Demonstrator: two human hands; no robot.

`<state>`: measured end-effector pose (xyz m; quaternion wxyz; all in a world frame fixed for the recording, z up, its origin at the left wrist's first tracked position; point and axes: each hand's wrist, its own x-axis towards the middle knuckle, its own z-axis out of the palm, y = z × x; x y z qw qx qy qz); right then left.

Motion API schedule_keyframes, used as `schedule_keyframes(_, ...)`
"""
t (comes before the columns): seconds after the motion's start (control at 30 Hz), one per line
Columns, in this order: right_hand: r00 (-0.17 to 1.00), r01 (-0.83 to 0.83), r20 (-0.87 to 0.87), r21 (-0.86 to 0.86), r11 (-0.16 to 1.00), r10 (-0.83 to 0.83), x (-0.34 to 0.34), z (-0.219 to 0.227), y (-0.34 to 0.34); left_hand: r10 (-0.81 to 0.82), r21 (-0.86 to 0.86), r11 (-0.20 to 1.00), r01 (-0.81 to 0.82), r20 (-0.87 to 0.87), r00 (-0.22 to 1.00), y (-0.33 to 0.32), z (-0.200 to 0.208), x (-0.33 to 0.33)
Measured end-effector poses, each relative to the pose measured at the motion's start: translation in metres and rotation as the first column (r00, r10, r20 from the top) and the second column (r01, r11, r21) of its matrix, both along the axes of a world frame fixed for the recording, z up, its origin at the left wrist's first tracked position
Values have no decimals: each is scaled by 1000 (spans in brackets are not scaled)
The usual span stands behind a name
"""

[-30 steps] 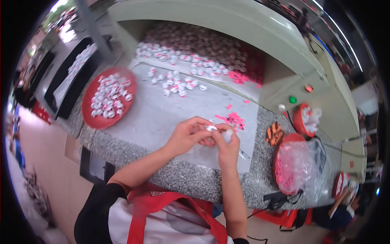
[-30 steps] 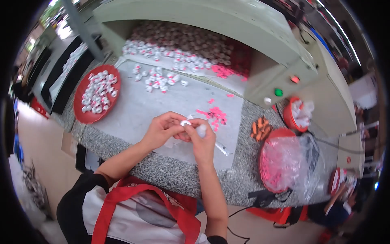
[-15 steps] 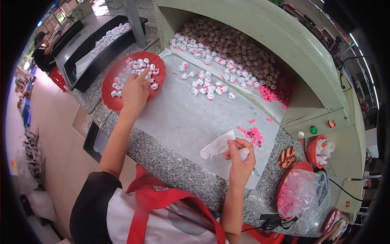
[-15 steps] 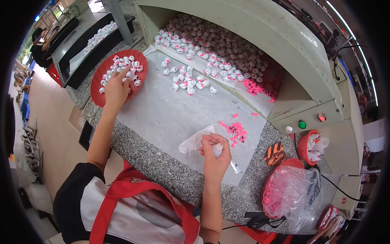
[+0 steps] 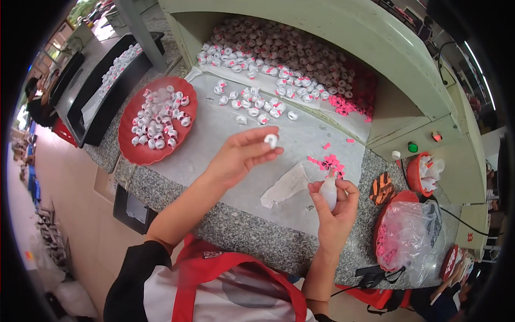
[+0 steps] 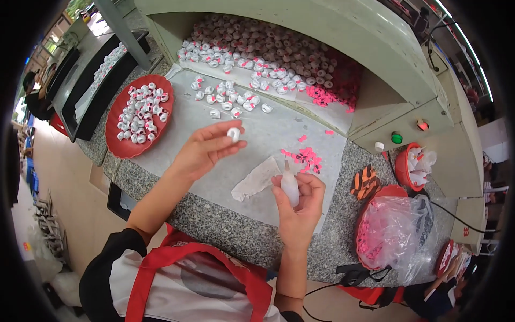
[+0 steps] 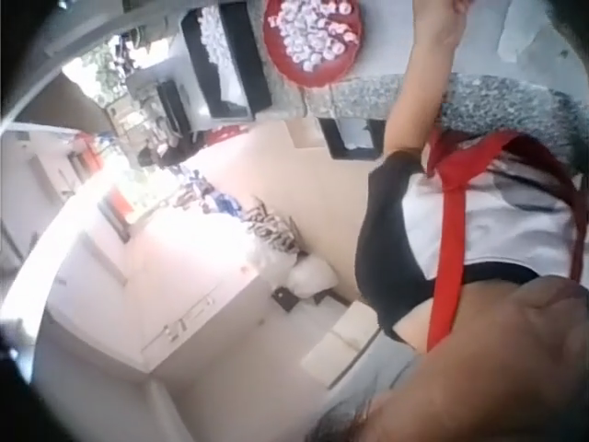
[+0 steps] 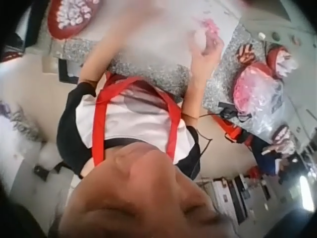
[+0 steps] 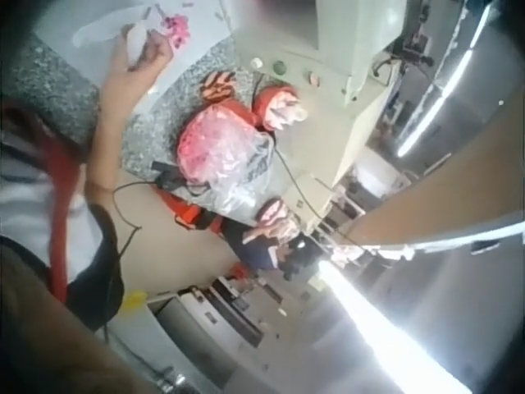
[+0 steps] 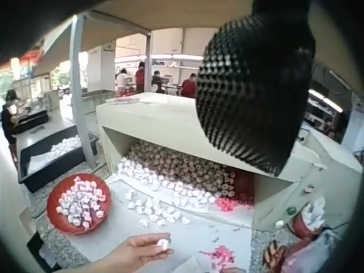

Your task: Gluing small pink bow accessories onto white plastic character figures in a factory setting.

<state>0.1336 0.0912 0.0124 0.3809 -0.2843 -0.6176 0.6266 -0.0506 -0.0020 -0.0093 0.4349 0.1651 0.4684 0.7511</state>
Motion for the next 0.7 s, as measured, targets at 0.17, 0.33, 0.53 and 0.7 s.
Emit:
schedule_keyframes(0.17, 994, -2, 110, 65, 998, -5, 10, 15, -4, -120, 9, 993, 121, -64, 991, -4, 12, 41)
schedule_keyframes(0.33, 966, 238, -16, 448, 862, -258, 8, 10, -21, -133, -14, 991, 132, -119, 984, -4, 10, 46)
schedule_keyframes(0.53, 977, 197, -20, 443, 875, -210, 13, 6, -32, -84, 27, 996, 88, -122, 989, -6, 8, 52)
schedule_keyframes(0.7, 978, 173, 20, 468, 866, -206, 12, 4, -32, -45, 3, 998, 58, -596, 802, -10, 7, 49)
